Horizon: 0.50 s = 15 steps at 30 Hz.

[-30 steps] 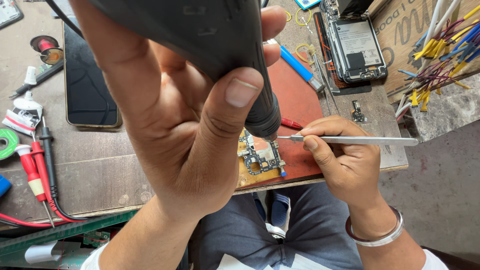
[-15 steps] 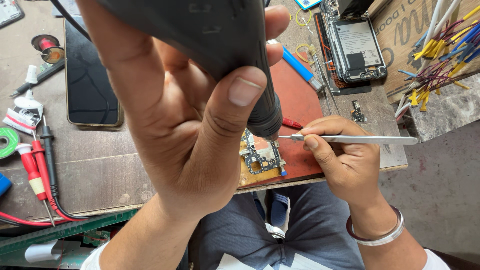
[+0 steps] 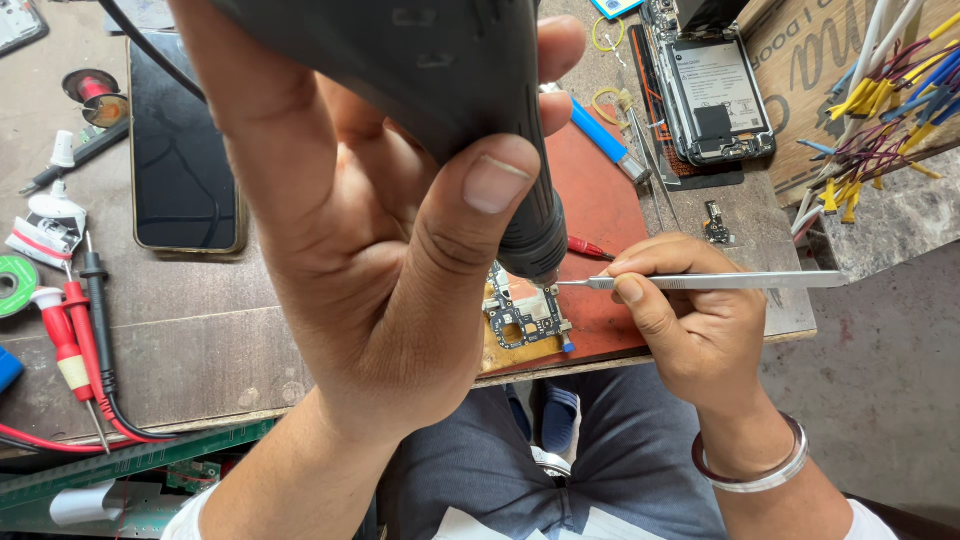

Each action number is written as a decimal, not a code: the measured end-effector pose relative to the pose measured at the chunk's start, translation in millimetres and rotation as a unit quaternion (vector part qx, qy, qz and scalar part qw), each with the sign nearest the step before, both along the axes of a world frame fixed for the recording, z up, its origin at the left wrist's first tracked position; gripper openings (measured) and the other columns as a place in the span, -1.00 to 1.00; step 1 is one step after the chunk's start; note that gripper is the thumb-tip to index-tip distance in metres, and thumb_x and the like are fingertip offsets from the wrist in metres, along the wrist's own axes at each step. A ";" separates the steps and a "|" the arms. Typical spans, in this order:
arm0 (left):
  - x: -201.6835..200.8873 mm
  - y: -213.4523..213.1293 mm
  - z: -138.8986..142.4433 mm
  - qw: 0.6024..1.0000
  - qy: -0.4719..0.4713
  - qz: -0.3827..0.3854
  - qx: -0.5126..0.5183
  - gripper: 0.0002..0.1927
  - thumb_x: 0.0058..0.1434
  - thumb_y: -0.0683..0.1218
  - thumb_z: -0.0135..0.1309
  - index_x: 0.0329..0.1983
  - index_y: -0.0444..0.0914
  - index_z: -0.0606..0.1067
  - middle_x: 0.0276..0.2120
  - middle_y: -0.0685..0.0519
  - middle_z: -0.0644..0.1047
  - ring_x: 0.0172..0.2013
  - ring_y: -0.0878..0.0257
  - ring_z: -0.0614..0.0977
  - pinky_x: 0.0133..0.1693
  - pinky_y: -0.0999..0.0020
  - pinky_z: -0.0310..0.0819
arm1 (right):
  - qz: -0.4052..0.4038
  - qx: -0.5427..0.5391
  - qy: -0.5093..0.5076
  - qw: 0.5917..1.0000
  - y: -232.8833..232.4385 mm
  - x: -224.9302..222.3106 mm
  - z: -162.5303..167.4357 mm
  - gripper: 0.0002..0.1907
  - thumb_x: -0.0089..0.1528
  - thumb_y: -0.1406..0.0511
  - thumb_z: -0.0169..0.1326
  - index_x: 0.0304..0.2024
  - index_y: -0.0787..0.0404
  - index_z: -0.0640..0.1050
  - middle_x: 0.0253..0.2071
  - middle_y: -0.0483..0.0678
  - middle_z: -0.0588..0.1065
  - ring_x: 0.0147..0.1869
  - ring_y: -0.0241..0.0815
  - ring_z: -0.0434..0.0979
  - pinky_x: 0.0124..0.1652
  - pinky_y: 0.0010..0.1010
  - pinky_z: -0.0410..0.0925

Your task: The person works on a disassembled smartphone motherboard clamped to a wooden jig on a repair bench. They position the board with tweezers, apply liquid from a syringe onto the board, then use a hot air gun while probing components with tweezers.

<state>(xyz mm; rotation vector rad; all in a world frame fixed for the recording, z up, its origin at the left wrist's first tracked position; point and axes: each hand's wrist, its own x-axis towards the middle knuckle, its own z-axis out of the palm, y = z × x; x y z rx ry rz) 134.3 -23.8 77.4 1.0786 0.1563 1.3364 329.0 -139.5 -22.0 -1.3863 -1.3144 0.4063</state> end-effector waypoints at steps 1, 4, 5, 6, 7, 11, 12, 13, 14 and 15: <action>0.2 -0.2 0.5 1.000 -0.002 -0.001 -0.002 0.00 0.34 -0.34 0.05 0.54 -0.23 -0.39 0.16 -0.19 0.41 0.02 0.11 0.60 0.01 0.29 0.62 | 0.000 0.000 0.001 1.000 -0.2 -0.2 0.6 -0.94 0.38 0.43 0.12 -0.12 0.34 0.56 -0.16 0.01 0.57 -0.18 -0.36 0.51 -0.19 -0.58 0.37; 0.4 -0.1 0.9 1.000 -0.003 -0.006 -0.010 0.01 0.33 -0.35 0.05 0.55 -0.23 -0.39 0.15 -0.19 0.41 0.01 0.10 0.59 0.01 0.29 0.61 | 0.001 -0.001 -0.005 1.000 0.3 0.1 1.2 -0.93 0.38 0.43 0.12 -0.12 0.34 0.56 -0.16 0.01 0.57 -0.18 -0.36 0.52 -0.18 -0.58 0.38; 0.6 0.0 1.1 1.000 -0.003 -0.008 -0.012 0.01 0.33 -0.35 0.05 0.55 -0.23 -0.39 0.15 -0.19 0.41 0.01 0.10 0.59 0.00 0.29 0.61 | 0.001 -0.001 -0.003 1.000 0.4 0.0 1.3 -0.93 0.38 0.43 0.12 -0.12 0.35 0.56 -0.16 0.01 0.57 -0.19 -0.36 0.52 -0.19 -0.58 0.38; 0.6 0.2 1.3 1.000 -0.002 -0.010 -0.010 0.01 0.33 -0.35 0.05 0.55 -0.23 -0.39 0.15 -0.19 0.41 0.01 0.11 0.59 0.00 0.29 0.61 | 0.000 -0.002 -0.002 1.000 0.5 -0.1 1.2 -0.93 0.37 0.43 0.12 -0.12 0.35 0.56 -0.15 0.01 0.56 -0.19 -0.36 0.51 -0.19 -0.59 0.38; 0.7 0.2 1.4 1.000 -0.001 -0.010 -0.007 0.01 0.33 -0.35 0.05 0.55 -0.23 -0.39 0.15 -0.18 0.41 0.02 0.11 0.59 0.01 0.30 0.61 | 0.000 -0.002 0.000 1.000 0.6 -0.1 1.1 -0.93 0.37 0.43 0.12 -0.12 0.35 0.56 -0.15 0.01 0.56 -0.19 -0.37 0.51 -0.20 -0.59 0.38; 1.4 -0.4 1.5 1.000 0.002 -0.007 -0.005 0.01 0.34 -0.34 0.05 0.55 -0.23 -0.40 0.15 -0.18 0.41 0.02 0.12 0.59 0.01 0.30 0.61 | 0.006 0.001 0.005 1.000 0.6 0.1 1.0 -0.94 0.38 0.43 0.12 -0.12 0.35 0.56 -0.15 0.01 0.57 -0.18 -0.36 0.51 -0.19 -0.59 0.38; 1.2 -0.3 1.6 1.000 0.003 -0.006 -0.009 0.01 0.33 -0.35 0.05 0.55 -0.24 -0.39 0.14 -0.18 0.41 0.01 0.11 0.59 0.00 0.29 0.61 | 0.009 0.004 0.009 1.000 0.6 0.1 0.9 -0.94 0.38 0.43 0.12 -0.12 0.35 0.56 -0.15 0.01 0.57 -0.18 -0.36 0.51 -0.18 -0.59 0.38; 1.3 -0.4 1.8 1.000 0.002 -0.006 -0.010 0.01 0.33 -0.35 0.05 0.55 -0.24 -0.39 0.14 -0.18 0.41 0.01 0.11 0.59 0.00 0.29 0.61 | 0.012 0.006 0.014 1.000 0.6 0.0 0.9 -0.94 0.38 0.43 0.12 -0.12 0.35 0.55 -0.14 0.01 0.57 -0.17 -0.36 0.51 -0.17 -0.59 0.38; 1.4 -0.4 1.9 1.000 0.001 -0.006 -0.012 0.01 0.32 -0.35 0.05 0.55 -0.24 -0.39 0.14 -0.18 0.41 0.01 0.10 0.59 0.00 0.29 0.62 | 0.011 0.005 0.009 1.000 0.6 0.2 1.0 -0.94 0.38 0.44 0.12 -0.12 0.35 0.56 -0.15 0.01 0.57 -0.17 -0.36 0.51 -0.18 -0.59 0.38; 1.5 -0.5 2.1 1.000 -0.003 -0.006 -0.012 0.01 0.33 -0.35 0.05 0.55 -0.24 -0.39 0.14 -0.18 0.41 0.01 0.11 0.59 0.00 0.29 0.62 | 0.010 0.004 0.005 1.000 0.6 0.3 1.2 -0.94 0.38 0.44 0.12 -0.12 0.35 0.56 -0.15 0.01 0.57 -0.18 -0.36 0.51 -0.18 -0.59 0.38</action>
